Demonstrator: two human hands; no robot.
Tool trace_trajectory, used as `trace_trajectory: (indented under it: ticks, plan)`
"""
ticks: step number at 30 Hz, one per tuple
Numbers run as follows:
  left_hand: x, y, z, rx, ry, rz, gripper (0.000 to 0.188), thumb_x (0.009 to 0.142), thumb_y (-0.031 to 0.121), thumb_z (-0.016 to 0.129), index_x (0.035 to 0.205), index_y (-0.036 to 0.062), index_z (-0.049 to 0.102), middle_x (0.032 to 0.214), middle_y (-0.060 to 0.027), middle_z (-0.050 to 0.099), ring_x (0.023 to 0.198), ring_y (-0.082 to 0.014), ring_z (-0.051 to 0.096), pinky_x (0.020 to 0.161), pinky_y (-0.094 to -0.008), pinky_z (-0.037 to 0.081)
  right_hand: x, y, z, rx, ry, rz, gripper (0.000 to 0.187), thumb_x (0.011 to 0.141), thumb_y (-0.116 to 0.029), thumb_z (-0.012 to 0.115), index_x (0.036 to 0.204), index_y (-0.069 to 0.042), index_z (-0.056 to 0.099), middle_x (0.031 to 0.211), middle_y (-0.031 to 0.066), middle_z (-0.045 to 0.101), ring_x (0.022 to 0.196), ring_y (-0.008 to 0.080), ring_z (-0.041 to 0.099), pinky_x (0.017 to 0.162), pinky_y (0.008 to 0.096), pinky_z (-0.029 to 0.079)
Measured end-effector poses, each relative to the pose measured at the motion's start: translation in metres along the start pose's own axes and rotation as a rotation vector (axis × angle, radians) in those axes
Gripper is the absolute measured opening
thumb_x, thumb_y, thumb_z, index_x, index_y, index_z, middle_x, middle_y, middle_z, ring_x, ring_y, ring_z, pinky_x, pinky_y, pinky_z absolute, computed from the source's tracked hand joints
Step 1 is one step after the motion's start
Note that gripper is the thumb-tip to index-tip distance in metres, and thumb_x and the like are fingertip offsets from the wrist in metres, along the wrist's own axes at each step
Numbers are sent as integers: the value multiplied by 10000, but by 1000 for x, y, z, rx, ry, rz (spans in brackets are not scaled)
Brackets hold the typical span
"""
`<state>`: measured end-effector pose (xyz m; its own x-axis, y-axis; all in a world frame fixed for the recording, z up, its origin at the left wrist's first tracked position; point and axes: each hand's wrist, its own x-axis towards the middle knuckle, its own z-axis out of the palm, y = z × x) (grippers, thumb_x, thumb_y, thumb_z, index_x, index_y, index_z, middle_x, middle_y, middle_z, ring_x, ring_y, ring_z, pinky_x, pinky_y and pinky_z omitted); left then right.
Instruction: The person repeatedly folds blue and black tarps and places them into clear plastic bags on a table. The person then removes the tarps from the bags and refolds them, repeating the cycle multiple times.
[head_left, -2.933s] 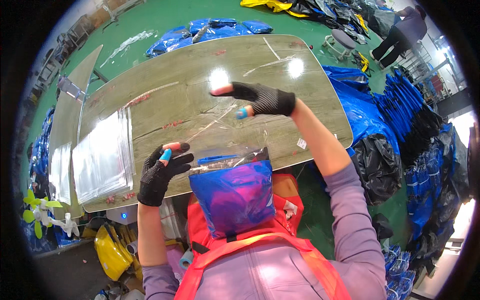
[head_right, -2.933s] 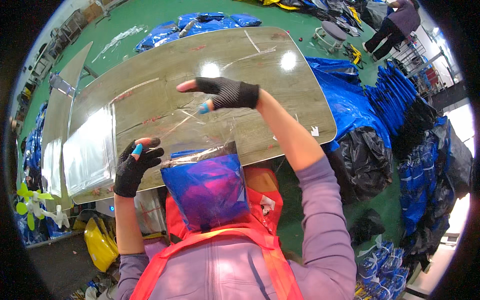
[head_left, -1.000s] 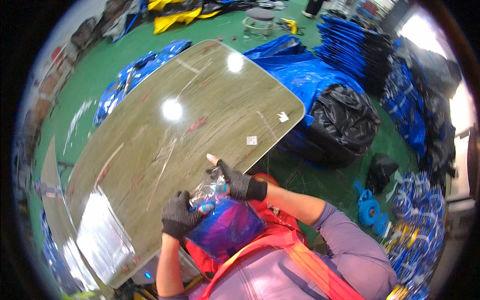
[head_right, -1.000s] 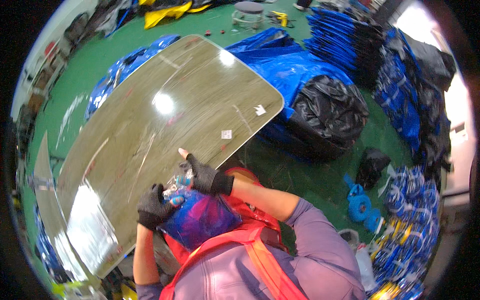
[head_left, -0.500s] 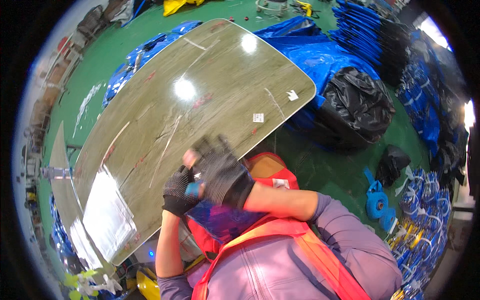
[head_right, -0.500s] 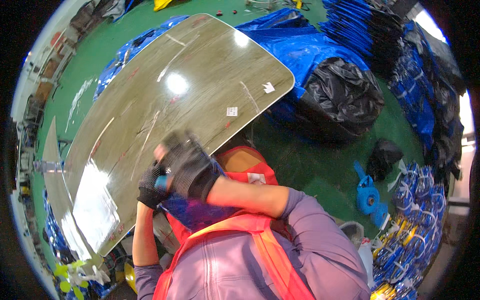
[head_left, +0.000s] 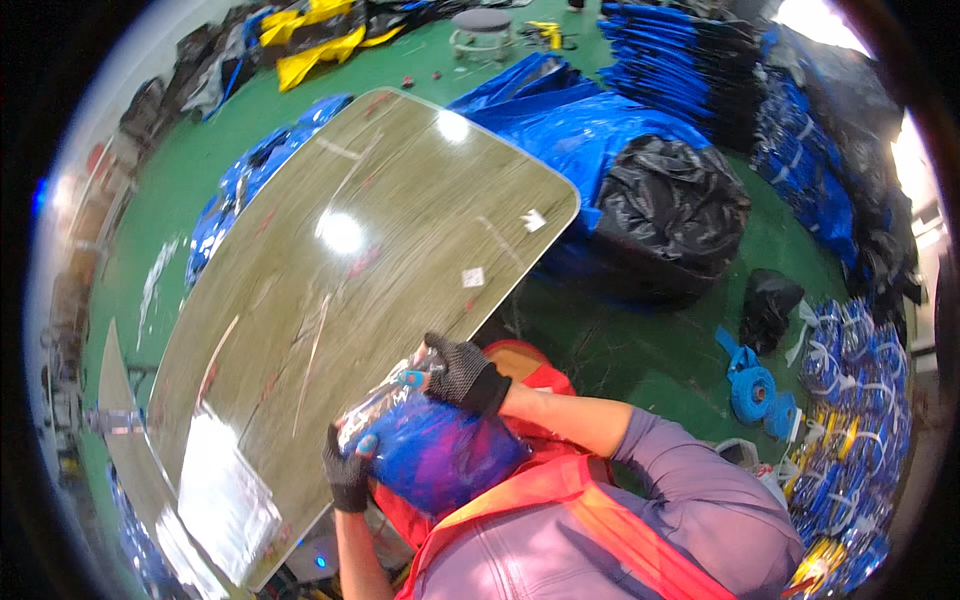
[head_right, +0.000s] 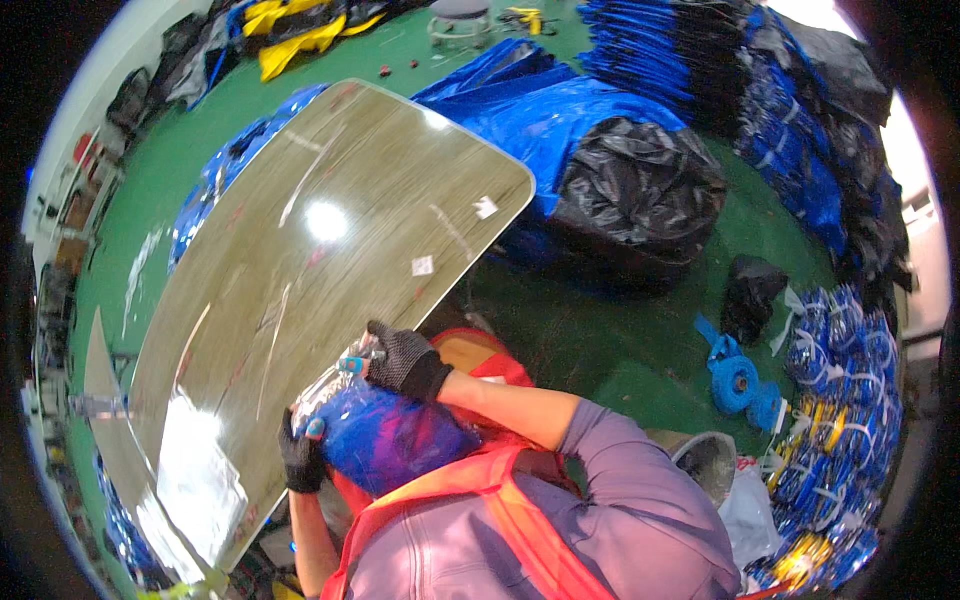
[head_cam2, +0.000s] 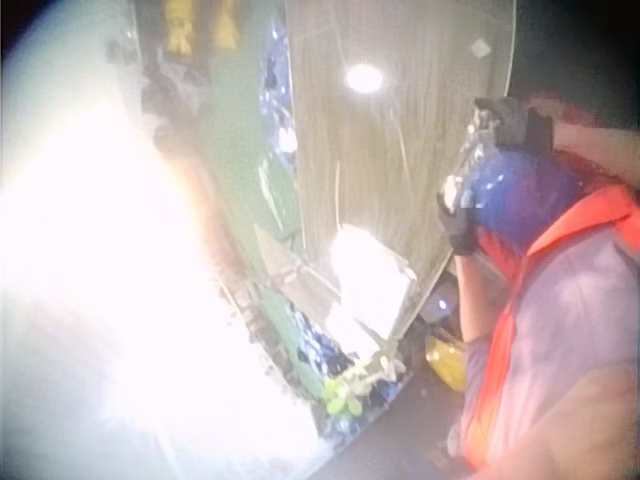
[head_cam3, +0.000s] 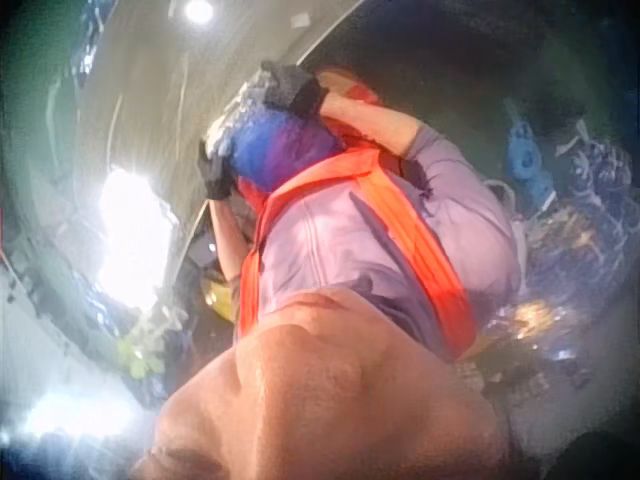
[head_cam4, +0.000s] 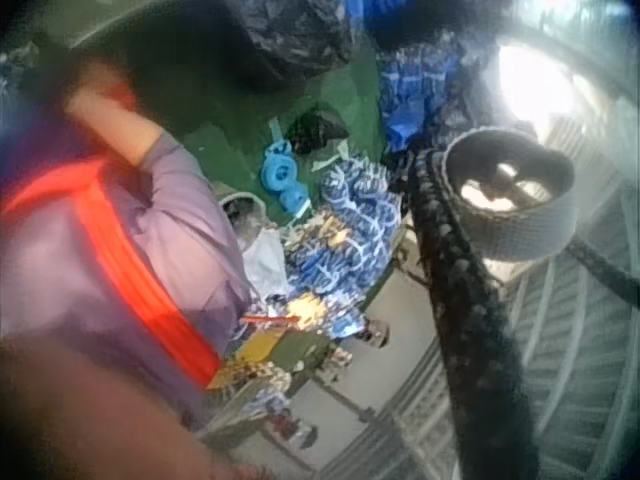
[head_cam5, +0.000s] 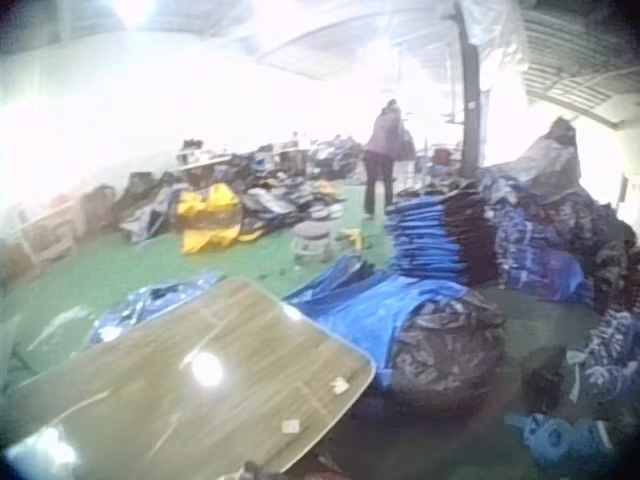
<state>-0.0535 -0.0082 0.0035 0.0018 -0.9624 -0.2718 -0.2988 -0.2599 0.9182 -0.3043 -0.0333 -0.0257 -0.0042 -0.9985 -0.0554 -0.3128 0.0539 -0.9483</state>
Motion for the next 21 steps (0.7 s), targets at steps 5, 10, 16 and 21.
trace_trajectory:
  ticks: [5, 10, 16, 21]
  plan:
    - [-18, -39, 13, -423, -29, 41, 647, 755, 390, 776, 1238, 36, 531, 1117, -55, 590, 1005, -189, 553, 896, -340, 457, 6, -20, -76, -75, 97, -469, 394, 777, -156, 661, 1143, -52, 558, 977, 187, 641, 894, 323, 649, 787, 395, 507]
    - [21, -12, 3, -275, -156, 26, 629, 857, 339, 690, 1360, 47, 448, 1235, -64, 563, 1066, -199, 553, 959, -360, 445, 45, 80, -239, -846, 794, -45, 600, 763, -211, 625, 1306, -10, 470, 1163, 278, 569, 1141, 401, 533, 983, 469, 410]
    - [198, 21, -82, -197, 93, 442, 620, 973, 451, 454, 1463, 100, 308, 1421, -114, 427, 1275, -258, 428, 1061, -386, 350, 109, 108, -385, -914, 539, 446, 415, 780, -383, 630, 1124, -157, 684, 1225, 201, 602, 1186, 366, 534, 1009, 451, 410]
    - [275, 12, -57, 1110, 665, -293, 799, 842, 636, 469, 1443, 123, 350, 1493, -165, 348, 1348, -390, 344, 1099, -483, 278, 120, -62, -390, -996, 805, -452, 228, 863, -200, 558, 1038, -99, 662, 997, 173, 666, 924, 360, 634, 827, 446, 502]
